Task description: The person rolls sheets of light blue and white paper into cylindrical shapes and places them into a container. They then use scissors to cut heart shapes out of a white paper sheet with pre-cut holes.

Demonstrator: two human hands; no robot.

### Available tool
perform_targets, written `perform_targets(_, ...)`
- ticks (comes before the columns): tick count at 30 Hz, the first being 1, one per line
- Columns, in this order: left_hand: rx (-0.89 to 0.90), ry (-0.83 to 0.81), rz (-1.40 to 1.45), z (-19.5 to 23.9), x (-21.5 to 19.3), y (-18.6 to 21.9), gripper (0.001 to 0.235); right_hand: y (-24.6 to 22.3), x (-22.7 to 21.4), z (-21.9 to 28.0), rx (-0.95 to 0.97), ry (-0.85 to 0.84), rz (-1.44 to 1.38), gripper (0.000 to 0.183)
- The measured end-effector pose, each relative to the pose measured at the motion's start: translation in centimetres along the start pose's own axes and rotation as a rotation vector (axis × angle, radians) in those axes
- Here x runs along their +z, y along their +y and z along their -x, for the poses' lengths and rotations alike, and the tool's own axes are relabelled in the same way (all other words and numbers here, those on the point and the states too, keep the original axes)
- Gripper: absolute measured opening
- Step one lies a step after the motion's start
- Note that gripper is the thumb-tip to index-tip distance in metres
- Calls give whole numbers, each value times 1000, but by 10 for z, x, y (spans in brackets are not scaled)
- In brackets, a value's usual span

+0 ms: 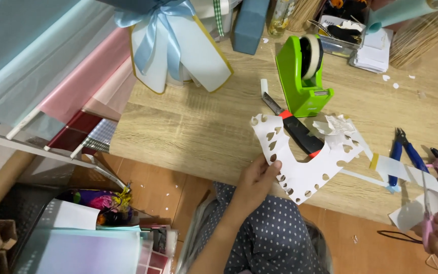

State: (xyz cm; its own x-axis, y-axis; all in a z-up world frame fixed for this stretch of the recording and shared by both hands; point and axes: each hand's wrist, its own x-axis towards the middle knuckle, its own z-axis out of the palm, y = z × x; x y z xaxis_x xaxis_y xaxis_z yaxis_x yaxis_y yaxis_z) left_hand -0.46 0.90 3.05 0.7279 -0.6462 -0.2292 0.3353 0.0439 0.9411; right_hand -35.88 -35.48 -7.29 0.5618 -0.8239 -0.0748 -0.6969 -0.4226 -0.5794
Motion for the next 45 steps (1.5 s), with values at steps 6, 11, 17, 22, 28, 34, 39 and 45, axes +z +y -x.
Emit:
perform_targets(6, -104, 45, -14, -4, 0, -11, 33, -15, -6, 24, 55, -113, -315, 40)
perform_targets(11, -119, 57, 159, -2, 10, -18, 21, -132, 32, 87, 240, -208, -682, 48)
perform_targets(17, -66, 70, 55, 1, 23, -17, 31, -108, 141, 121, -264, -855, -1341, 81)
perform_targets(22, -33, 95, 178, 4, 36, -25, 20, -184, 135, 130, -227, -674, -1119, 70)
perform_targets(28, -135, 133, 191, 13, 54, -26, 11, -229, 126, 138, -61, -544, -1054, 72)
perform_targets(34, -92, 105, 308, 16, 61, -40, 17, -243, 145, 141, -65, -409, -1213, 62)
perform_targets(39, -163, 93, 272, 25, 66, -27, 36, -249, 153, 145, -70, -310, -1345, 55)
perform_targets(45, -201, 82, 251, 24, 69, -27, 40, -239, 161, 147, -46, -255, -1397, 49)
